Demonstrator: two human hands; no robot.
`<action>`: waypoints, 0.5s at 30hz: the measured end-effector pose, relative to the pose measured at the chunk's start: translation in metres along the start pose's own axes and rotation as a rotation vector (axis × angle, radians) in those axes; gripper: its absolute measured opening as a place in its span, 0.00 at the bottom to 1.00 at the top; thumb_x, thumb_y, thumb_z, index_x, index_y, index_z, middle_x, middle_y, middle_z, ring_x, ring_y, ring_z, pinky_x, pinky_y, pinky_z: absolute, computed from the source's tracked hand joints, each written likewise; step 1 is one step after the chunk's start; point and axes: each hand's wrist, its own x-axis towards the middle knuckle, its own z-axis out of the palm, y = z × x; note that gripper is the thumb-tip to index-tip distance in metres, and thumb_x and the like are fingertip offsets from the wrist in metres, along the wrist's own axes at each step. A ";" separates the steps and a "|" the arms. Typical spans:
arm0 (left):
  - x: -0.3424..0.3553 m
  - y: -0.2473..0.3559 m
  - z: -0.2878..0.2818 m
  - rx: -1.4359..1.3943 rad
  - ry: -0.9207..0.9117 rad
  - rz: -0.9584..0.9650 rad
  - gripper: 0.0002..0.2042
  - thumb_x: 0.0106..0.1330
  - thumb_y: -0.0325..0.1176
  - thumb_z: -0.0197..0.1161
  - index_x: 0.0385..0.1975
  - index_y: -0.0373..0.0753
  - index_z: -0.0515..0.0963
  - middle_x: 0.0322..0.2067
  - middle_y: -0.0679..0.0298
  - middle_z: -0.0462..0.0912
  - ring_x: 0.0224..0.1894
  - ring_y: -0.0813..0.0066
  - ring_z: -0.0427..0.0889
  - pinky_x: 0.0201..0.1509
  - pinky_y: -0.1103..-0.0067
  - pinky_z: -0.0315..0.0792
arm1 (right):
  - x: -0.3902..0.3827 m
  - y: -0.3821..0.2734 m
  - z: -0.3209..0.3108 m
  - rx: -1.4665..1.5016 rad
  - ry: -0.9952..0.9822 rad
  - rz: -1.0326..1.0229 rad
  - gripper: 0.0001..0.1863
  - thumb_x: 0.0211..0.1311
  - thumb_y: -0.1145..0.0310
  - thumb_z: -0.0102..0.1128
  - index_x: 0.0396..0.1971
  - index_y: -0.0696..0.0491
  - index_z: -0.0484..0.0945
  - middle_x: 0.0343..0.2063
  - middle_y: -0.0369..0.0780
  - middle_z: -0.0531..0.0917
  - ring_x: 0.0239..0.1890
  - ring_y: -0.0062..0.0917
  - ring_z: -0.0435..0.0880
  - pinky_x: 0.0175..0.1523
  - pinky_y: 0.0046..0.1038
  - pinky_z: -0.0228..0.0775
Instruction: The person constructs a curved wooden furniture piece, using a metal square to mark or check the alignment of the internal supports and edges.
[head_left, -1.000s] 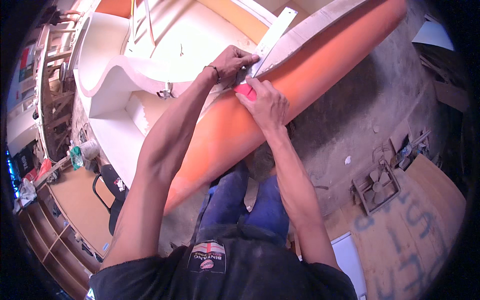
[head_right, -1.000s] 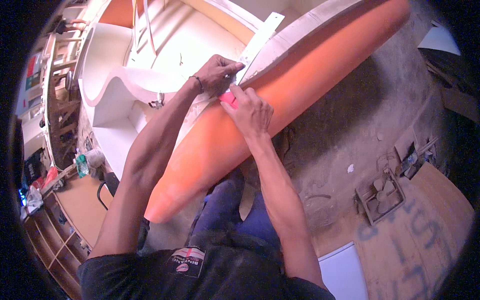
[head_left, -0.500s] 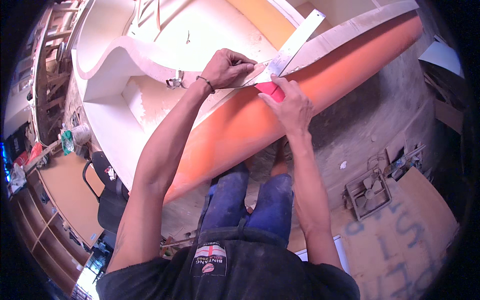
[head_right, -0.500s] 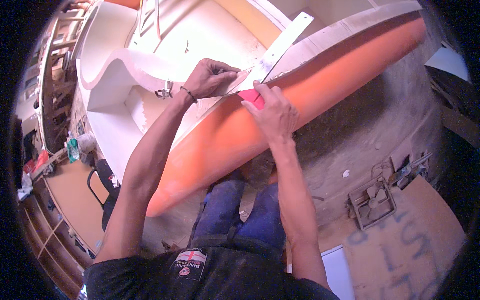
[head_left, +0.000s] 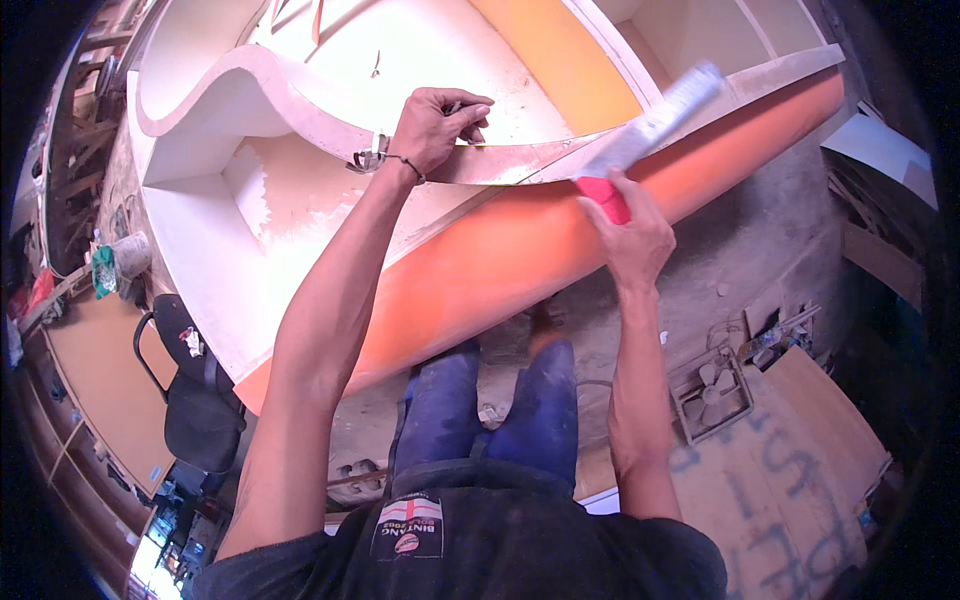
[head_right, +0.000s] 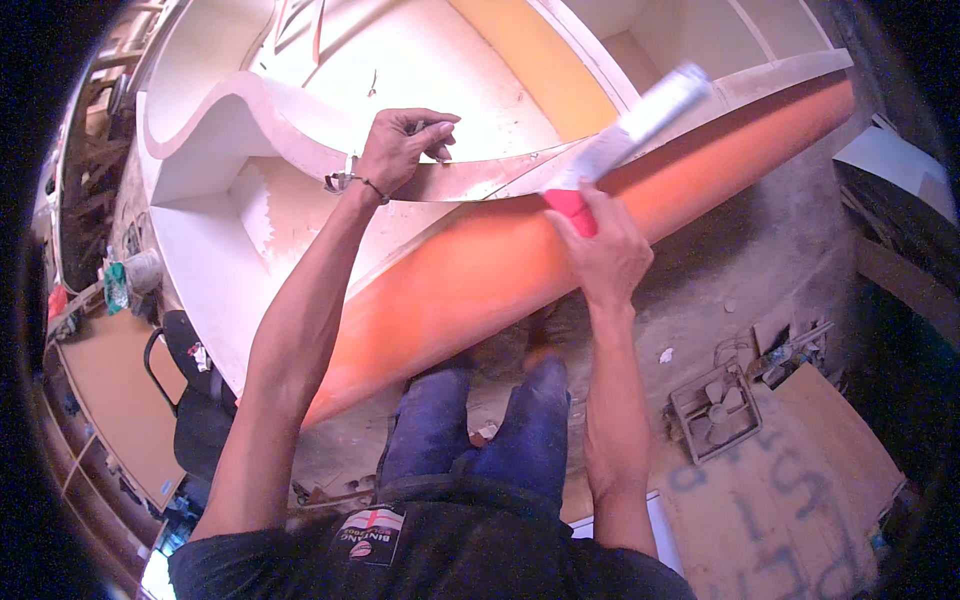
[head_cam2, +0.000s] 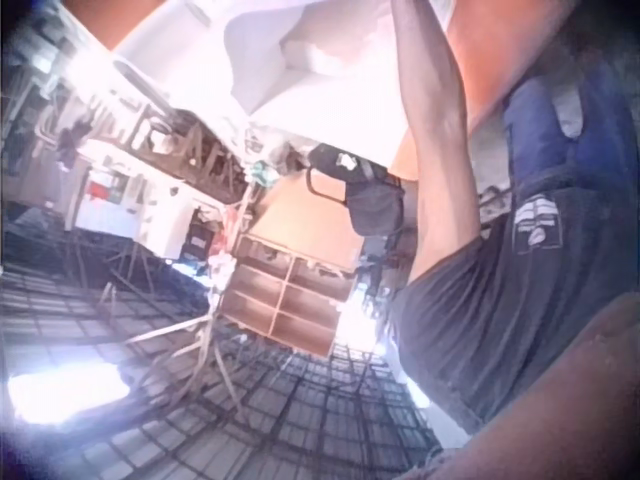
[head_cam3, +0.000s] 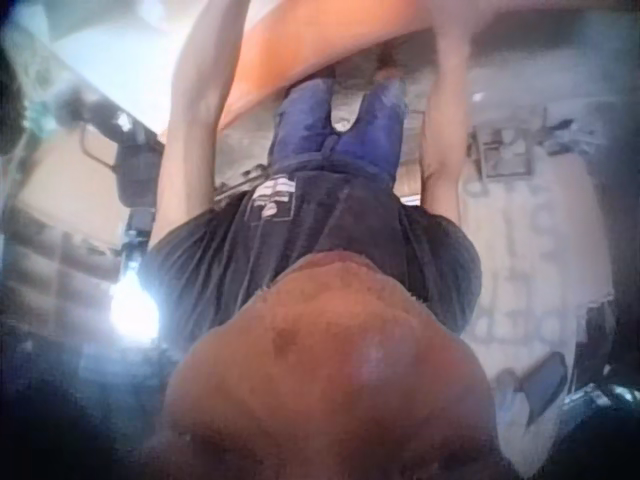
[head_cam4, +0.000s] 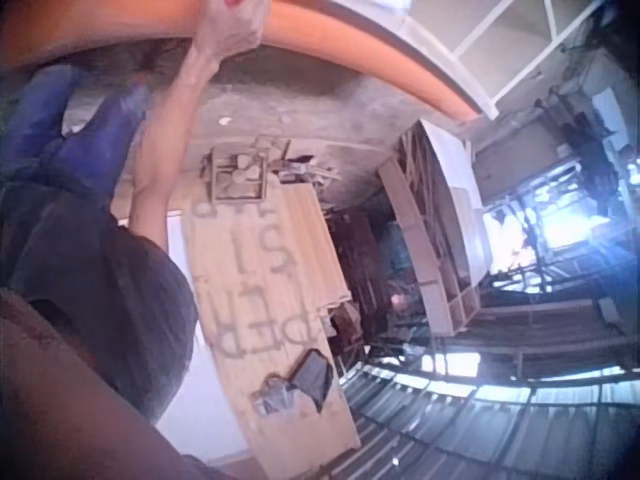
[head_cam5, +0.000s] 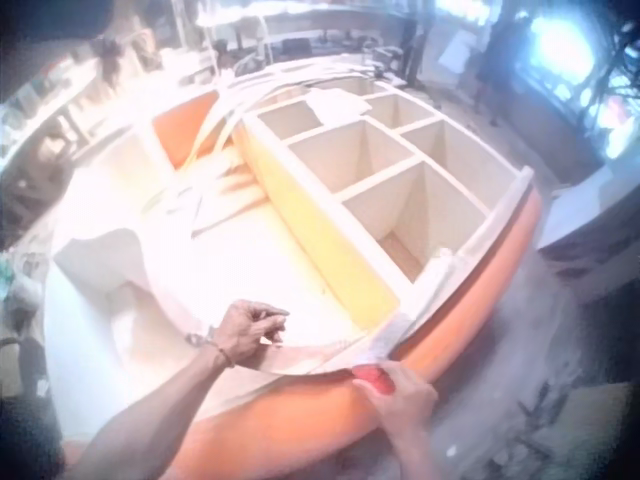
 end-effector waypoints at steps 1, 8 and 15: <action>-0.002 0.005 0.001 -0.006 -0.001 0.003 0.10 0.72 0.27 0.68 0.50 0.31 0.87 0.32 0.57 0.89 0.31 0.75 0.88 0.38 0.79 0.84 | -0.001 0.012 -0.003 0.031 0.098 0.019 0.28 0.52 0.52 0.82 0.52 0.46 0.87 0.37 0.39 0.87 0.37 0.37 0.88 0.43 0.37 0.81; -0.133 0.025 0.092 -0.377 -0.378 -0.086 0.16 0.65 0.29 0.71 0.50 0.30 0.85 0.42 0.54 0.88 0.49 0.64 0.87 0.62 0.65 0.78 | -0.037 0.046 -0.054 0.126 0.292 0.134 0.30 0.48 0.69 0.85 0.55 0.54 0.86 0.40 0.44 0.87 0.40 0.35 0.87 0.46 0.36 0.80; -0.259 -0.010 0.201 0.121 -1.372 -0.326 0.47 0.56 0.20 0.72 0.79 0.53 0.61 0.81 0.43 0.44 0.79 0.43 0.57 0.80 0.58 0.61 | -0.073 0.019 -0.050 0.179 0.076 -0.012 0.27 0.52 0.62 0.82 0.54 0.48 0.87 0.36 0.40 0.84 0.36 0.35 0.87 0.41 0.35 0.80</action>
